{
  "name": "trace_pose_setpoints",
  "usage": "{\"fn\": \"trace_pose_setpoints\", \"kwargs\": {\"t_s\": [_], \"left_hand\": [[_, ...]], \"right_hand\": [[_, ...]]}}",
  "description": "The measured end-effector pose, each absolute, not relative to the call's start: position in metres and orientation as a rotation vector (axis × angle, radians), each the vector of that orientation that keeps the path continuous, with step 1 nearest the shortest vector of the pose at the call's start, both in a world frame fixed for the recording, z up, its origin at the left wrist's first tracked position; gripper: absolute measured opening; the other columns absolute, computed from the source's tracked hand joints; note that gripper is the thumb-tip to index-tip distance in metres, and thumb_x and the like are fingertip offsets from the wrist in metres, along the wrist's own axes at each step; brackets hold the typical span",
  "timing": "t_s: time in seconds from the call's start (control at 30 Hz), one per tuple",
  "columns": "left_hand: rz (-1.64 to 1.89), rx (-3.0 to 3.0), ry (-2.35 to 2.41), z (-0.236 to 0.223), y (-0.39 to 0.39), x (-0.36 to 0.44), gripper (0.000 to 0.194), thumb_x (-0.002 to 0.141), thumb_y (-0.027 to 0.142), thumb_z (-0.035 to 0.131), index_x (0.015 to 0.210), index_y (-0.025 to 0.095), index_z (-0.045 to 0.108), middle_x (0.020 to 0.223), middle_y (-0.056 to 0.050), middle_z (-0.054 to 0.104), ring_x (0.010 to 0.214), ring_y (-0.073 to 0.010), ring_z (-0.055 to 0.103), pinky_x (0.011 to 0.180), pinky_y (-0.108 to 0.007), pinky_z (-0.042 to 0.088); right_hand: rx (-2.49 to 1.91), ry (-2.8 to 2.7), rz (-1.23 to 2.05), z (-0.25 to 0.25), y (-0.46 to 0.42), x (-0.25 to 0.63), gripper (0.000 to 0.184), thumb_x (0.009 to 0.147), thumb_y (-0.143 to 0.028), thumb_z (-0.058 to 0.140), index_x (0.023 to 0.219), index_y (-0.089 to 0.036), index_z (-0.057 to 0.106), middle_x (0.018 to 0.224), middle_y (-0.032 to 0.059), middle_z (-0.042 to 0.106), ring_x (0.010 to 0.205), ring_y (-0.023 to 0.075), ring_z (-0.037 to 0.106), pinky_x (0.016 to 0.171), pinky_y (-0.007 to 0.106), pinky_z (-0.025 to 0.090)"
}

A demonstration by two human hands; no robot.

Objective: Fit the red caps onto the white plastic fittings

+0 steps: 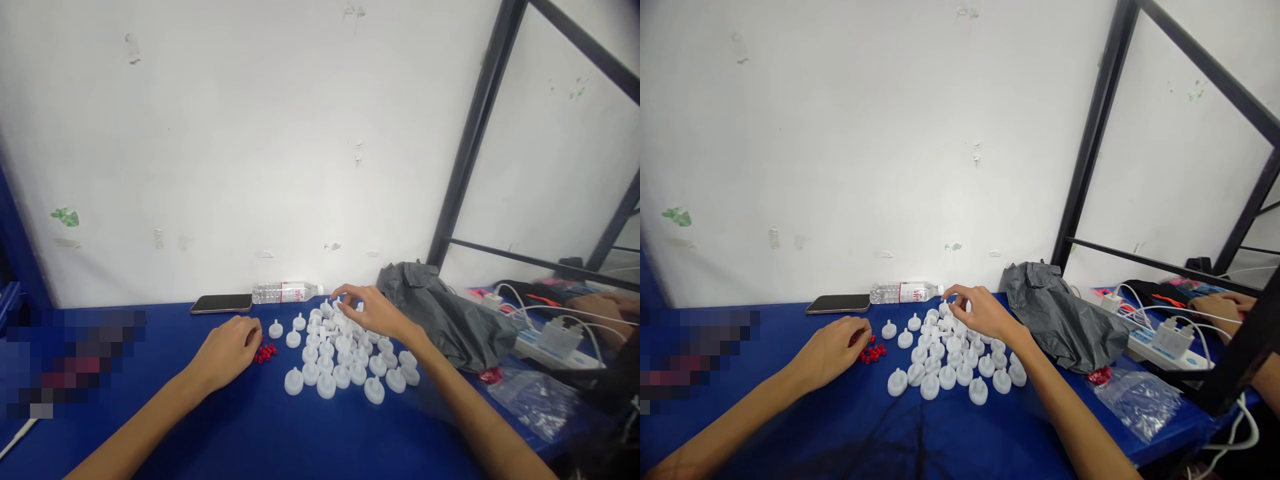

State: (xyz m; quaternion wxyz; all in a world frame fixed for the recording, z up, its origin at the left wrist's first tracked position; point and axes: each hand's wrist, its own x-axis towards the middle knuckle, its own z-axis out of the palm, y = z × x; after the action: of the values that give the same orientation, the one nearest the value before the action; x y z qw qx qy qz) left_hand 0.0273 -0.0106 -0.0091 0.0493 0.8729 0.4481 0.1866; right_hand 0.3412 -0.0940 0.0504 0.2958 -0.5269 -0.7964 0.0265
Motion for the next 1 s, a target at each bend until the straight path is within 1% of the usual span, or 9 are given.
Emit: {"fn": "trace_pose_setpoints", "kwargs": {"t_s": [0.1,0.17,0.33,0.43,0.6,0.77,0.87,1.0], "left_hand": [[0.564,2.659,1.363,-0.009,-0.011,0.028,0.023,0.093,0.03,0.038,0.08,0.026,0.056,0.084,-0.002,0.066,0.083,-0.0222,0.061,0.072,-0.034,0.04],[0.561,2.662,1.357,-0.009,-0.011,0.028,0.024,0.093,0.03,0.038,0.079,0.025,0.056,0.084,-0.002,0.066,0.083,-0.0226,0.062,0.072,-0.034,0.041],[0.558,2.667,1.347,-0.011,-0.01,0.028,0.023,0.093,0.03,0.038,0.08,0.026,0.057,0.084,-0.002,0.067,0.084,-0.0235,0.063,0.073,-0.034,0.041],[0.553,2.669,1.343,-0.011,-0.01,0.028,0.022,0.093,0.029,0.04,0.08,0.025,0.058,0.084,-0.003,0.068,0.083,-0.0233,0.063,0.072,-0.034,0.041],[0.545,2.672,1.339,-0.011,-0.009,0.027,0.022,0.093,0.029,0.04,0.08,0.026,0.058,0.085,-0.003,0.069,0.084,-0.0236,0.063,0.072,-0.034,0.041],[0.534,2.674,1.333,-0.011,-0.011,0.028,0.022,0.093,0.03,0.04,0.081,0.025,0.058,0.085,-0.003,0.068,0.084,-0.0234,0.063,0.073,-0.034,0.041],[0.53,2.67,1.338,-0.011,-0.011,0.028,0.023,0.093,0.03,0.039,0.079,0.026,0.057,0.084,-0.002,0.068,0.083,-0.0233,0.063,0.072,-0.034,0.04],[0.526,2.666,1.338,-0.011,-0.011,0.028,0.023,0.093,0.031,0.04,0.078,0.026,0.057,0.083,-0.002,0.068,0.082,-0.0237,0.063,0.071,-0.034,0.04]], "right_hand": [[-1.42,-2.17,0.162,0.05,-0.095,0.338,0.02,0.093,-0.026,0.056,0.106,-0.025,0.071,0.075,-0.0025,0.073,0.07,0.0157,0.067,0.071,0.028,0.049],[-1.414,-2.189,0.183,0.048,-0.095,0.335,0.019,0.092,-0.025,0.056,0.101,-0.025,0.073,0.075,-0.0023,0.074,0.07,0.0159,0.068,0.071,0.027,0.049],[-1.403,-2.189,0.194,0.042,-0.092,0.33,0.021,0.094,-0.027,0.054,0.106,-0.025,0.072,0.079,-0.0003,0.076,0.074,0.0176,0.07,0.073,0.029,0.051],[-1.396,-2.191,0.197,0.041,-0.091,0.331,0.021,0.095,-0.029,0.054,0.106,-0.025,0.072,0.081,0.0006,0.076,0.075,0.0183,0.071,0.072,0.029,0.052],[-1.39,-2.135,0.128,0.051,-0.095,0.334,0.021,0.097,-0.031,0.053,0.107,-0.025,0.071,0.083,0.0003,0.076,0.078,0.018,0.07,0.076,0.029,0.05],[-1.404,-2.147,0.126,0.051,-0.096,0.333,0.021,0.096,-0.029,0.053,0.107,-0.025,0.071,0.085,-0.0001,0.076,0.079,0.0175,0.07,0.075,0.028,0.05],[-1.414,-2.199,0.165,0.046,-0.093,0.333,0.021,0.093,-0.025,0.055,0.104,-0.026,0.072,0.081,-0.001,0.076,0.075,0.0169,0.07,0.072,0.027,0.05],[-1.455,-2.201,0.145,0.044,-0.092,0.338,0.021,0.089,-0.021,0.057,0.101,-0.025,0.074,0.071,-0.0025,0.073,0.062,0.0155,0.066,0.065,0.027,0.048]]}}
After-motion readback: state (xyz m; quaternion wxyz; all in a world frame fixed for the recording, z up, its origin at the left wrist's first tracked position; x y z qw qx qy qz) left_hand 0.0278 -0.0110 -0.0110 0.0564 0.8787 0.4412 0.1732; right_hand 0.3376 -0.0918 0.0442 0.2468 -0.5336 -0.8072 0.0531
